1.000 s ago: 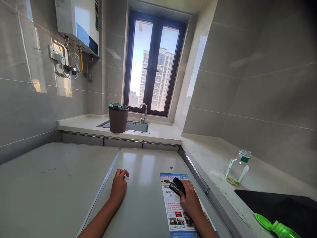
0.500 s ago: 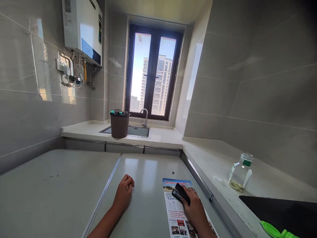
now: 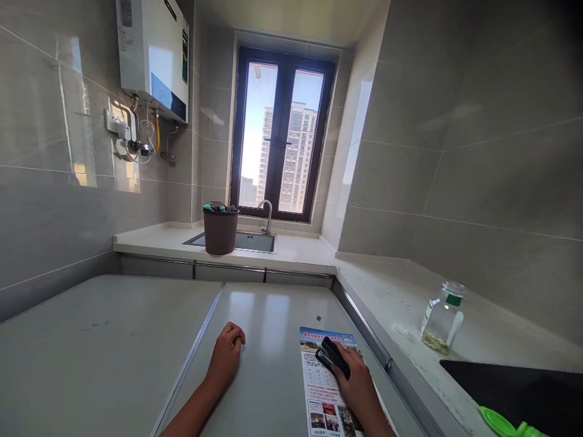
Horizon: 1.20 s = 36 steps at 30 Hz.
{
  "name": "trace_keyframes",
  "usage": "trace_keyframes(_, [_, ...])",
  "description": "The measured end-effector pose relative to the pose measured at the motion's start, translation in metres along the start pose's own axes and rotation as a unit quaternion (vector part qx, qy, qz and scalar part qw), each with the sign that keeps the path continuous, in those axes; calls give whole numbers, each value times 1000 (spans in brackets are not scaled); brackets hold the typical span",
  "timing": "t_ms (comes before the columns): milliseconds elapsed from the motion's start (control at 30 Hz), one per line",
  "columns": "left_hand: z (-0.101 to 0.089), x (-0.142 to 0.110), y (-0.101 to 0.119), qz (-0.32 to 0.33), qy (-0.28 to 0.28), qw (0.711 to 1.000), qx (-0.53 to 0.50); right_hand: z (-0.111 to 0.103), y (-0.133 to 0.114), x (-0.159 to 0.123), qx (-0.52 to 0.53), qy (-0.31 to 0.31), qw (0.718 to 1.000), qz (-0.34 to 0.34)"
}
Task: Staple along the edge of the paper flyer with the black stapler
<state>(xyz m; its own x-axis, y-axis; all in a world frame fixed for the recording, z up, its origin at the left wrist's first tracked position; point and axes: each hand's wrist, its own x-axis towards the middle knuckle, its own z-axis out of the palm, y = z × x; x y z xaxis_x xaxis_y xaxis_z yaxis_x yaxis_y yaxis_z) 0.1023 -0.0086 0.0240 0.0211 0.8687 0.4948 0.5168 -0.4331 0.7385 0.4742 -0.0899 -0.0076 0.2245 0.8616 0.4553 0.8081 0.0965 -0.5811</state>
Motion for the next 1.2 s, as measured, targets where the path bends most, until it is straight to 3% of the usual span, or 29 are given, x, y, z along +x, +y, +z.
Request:
trace_keyframes(400, [3, 1, -4, 9, 2, 1000, 6, 1, -4, -3, -10, -15, 1000, -3])
trace_keyframes(533, [4, 1, -7, -2, 2, 1000, 0, -11, -8, 1, 5, -33, 999, -30])
trace_keyframes(667, [6, 3, -9, -18, 8, 999, -26, -32, 0, 30, 20, 0, 997, -69])
trace_keyframes(767, [6, 4, -9, -39, 18, 996, -81, -29, 13, 67, 14, -3, 997, -76])
trace_keyframes(833, [5, 6, -11, -95, 29, 978, -183, -12, 20, 88, -3, -44, 994, -95])
trace_keyframes(967, [-1, 9, -18, -227, 55, 893, -385, 36, 28, 110, -26, -122, 983, -131])
trace_keyframes(1067, [-13, 13, -23, -238, 68, 852, -462, 59, 35, 115, -64, -164, 976, -126])
trace_keyframes(1200, [-45, 25, -32, -218, 75, 795, -561, 68, 46, 120, -121, -215, 964, -97])
